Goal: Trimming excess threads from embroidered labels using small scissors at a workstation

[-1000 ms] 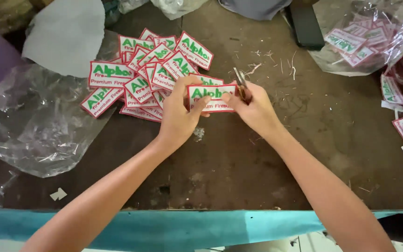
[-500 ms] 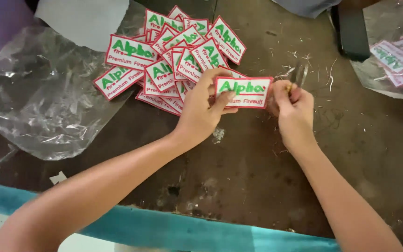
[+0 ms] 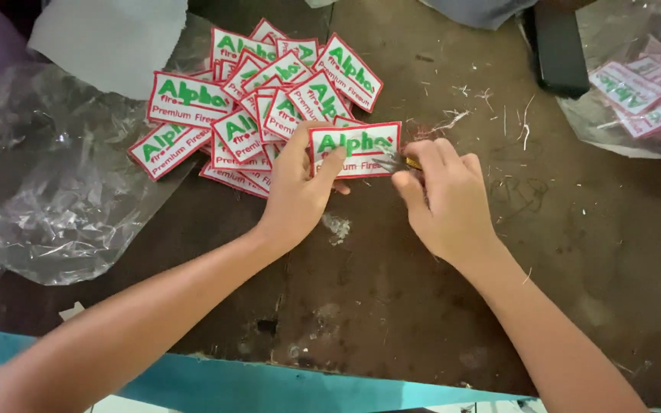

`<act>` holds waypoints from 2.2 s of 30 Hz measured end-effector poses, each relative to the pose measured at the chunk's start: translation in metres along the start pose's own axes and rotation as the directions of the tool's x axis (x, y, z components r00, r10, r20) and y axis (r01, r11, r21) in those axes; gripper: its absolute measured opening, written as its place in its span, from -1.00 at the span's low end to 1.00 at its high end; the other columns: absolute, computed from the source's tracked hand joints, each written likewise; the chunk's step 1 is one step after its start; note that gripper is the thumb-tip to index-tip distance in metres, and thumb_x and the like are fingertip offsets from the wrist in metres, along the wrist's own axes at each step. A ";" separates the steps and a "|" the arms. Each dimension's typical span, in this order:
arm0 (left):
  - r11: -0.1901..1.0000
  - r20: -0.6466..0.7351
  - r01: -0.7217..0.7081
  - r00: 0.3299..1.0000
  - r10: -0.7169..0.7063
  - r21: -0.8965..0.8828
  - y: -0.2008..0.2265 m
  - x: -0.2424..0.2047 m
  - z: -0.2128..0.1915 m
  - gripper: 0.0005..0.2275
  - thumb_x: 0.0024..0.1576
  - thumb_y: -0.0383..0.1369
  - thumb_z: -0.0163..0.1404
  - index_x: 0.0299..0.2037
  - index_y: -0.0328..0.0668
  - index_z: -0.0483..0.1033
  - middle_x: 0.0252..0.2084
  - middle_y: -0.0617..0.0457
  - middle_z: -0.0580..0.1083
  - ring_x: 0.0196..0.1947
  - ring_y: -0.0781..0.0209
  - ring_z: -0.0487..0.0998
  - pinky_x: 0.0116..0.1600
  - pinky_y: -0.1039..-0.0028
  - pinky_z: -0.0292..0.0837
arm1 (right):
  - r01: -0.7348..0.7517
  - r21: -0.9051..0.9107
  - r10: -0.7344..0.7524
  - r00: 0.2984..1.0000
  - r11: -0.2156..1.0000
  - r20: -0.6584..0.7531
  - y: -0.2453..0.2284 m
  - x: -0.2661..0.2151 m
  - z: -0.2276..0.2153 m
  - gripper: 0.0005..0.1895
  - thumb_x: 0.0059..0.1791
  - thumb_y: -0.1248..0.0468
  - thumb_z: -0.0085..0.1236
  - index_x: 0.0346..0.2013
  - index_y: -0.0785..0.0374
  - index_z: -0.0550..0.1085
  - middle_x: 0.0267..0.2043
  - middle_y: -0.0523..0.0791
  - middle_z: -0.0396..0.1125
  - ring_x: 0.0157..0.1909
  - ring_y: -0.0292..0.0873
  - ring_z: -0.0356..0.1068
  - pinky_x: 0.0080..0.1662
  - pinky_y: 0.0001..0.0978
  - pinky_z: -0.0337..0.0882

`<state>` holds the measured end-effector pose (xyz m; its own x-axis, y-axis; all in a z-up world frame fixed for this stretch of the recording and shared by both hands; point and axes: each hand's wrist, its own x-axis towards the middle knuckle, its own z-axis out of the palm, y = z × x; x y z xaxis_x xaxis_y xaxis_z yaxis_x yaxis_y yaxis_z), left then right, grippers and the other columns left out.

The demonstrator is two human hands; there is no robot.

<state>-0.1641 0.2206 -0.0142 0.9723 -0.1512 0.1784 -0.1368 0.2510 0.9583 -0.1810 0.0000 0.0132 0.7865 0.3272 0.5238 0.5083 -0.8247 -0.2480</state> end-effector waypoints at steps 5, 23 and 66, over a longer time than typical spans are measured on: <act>1.000 -0.004 -0.019 1.000 0.019 -0.016 -0.008 0.004 -0.002 -0.76 0.32 -0.47 -0.12 0.16 -0.35 0.25 0.00 -0.38 0.42 -0.15 0.09 0.53 -0.30 0.41 0.69 | 0.055 -0.213 -0.058 0.998 0.976 -0.008 0.019 -0.005 0.008 -0.63 0.21 -0.10 -0.07 -0.12 0.13 0.43 -0.35 -0.24 0.09 -0.36 -0.16 0.31 -0.16 -0.30 0.27; 0.999 0.048 -0.028 0.998 0.030 -0.041 0.011 -0.002 0.003 -0.77 0.35 -0.36 -0.13 0.11 -0.31 0.25 -0.04 -0.22 0.45 -0.17 0.19 0.50 -0.32 0.49 0.65 | 0.088 -0.183 -0.092 0.996 0.979 -0.016 0.019 -0.004 0.010 -0.65 0.21 -0.09 -0.06 -0.26 0.07 0.42 -0.53 -0.26 0.19 -0.47 -0.20 0.34 -0.06 -0.30 0.17; 0.998 0.099 -0.003 0.995 0.009 -0.058 -0.028 0.010 -0.003 -0.74 0.35 -0.50 -0.17 0.20 -0.47 0.26 0.09 -0.45 0.37 0.06 -0.19 0.52 0.00 0.14 0.68 | 0.174 -0.243 -0.220 0.959 0.954 -0.178 -0.014 0.006 -0.008 -0.41 0.03 -0.11 0.30 0.12 0.25 0.42 -0.30 -0.14 0.34 -0.33 -0.08 0.41 -0.09 -0.26 0.33</act>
<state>-0.1505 0.2153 -0.0396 0.9475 -0.2430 0.2080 -0.1286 0.3061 0.9433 -0.1858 0.0097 0.0263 0.5803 0.4131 0.7019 0.5365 -0.8423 0.0522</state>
